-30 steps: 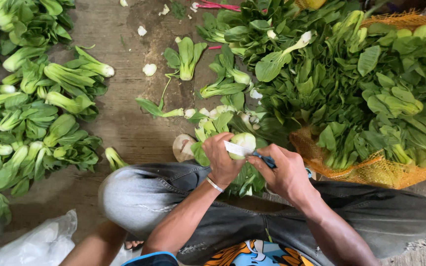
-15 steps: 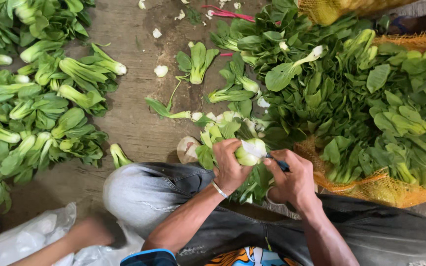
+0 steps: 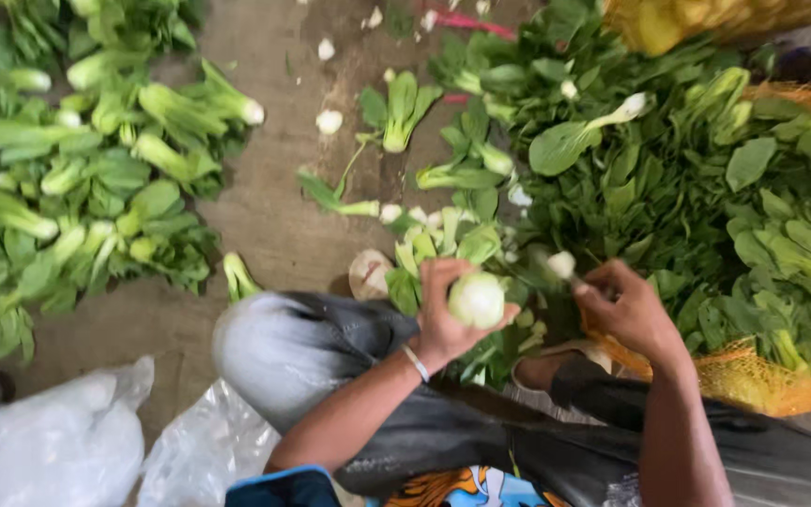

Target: The person sits on the floor among piles of leafy green vegetables and uses a small knife to trim the root ends off bok choy one at a time, tossing trimmed pieces aside and pulling new ones from a mesh sack.

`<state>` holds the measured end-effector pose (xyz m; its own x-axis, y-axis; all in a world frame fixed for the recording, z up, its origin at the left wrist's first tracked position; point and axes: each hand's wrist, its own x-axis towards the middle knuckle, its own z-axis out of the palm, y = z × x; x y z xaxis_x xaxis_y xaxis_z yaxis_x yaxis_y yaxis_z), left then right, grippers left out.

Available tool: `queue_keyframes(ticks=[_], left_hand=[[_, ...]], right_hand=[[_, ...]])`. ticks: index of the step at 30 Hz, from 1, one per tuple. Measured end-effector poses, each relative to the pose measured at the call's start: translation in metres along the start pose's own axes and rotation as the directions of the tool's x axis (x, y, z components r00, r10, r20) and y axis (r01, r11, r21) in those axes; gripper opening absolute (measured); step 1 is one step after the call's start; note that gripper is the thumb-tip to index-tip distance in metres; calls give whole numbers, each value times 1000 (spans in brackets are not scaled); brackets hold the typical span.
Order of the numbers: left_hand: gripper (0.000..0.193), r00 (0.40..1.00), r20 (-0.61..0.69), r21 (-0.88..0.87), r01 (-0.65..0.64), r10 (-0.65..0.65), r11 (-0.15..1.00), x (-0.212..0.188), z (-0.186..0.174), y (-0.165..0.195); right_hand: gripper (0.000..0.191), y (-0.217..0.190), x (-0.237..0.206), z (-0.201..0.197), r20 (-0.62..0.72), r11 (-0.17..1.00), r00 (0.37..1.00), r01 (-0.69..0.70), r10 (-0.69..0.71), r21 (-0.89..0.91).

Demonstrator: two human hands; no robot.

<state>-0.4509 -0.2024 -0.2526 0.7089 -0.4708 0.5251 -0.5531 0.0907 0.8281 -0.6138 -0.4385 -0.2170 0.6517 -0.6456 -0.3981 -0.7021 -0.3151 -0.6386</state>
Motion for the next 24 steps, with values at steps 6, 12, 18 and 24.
queue_keyframes(ticks=[6, 12, 18, 24], left_hand=[[82, 963, 111, 43, 241, -244, 970, -5, 26, -24], [82, 870, 316, 37, 388, -379, 921, -27, 46, -33], [96, 699, 621, 246, 254, -353, 935, -44, 49, -53], [113, 583, 701, 314, 265, -411, 912, -71, 69, -78]], right_hand=[[47, 30, -3, 15, 286, 874, 935, 50, -212, 484], [55, 30, 20, 52, -46, 865, 972, 225, -229, 449], [53, 37, 49, 83, 175, 937, 981, 141, -88, -320], [55, 83, 42, 112, 312, 980, 943, 160, -115, -122]])
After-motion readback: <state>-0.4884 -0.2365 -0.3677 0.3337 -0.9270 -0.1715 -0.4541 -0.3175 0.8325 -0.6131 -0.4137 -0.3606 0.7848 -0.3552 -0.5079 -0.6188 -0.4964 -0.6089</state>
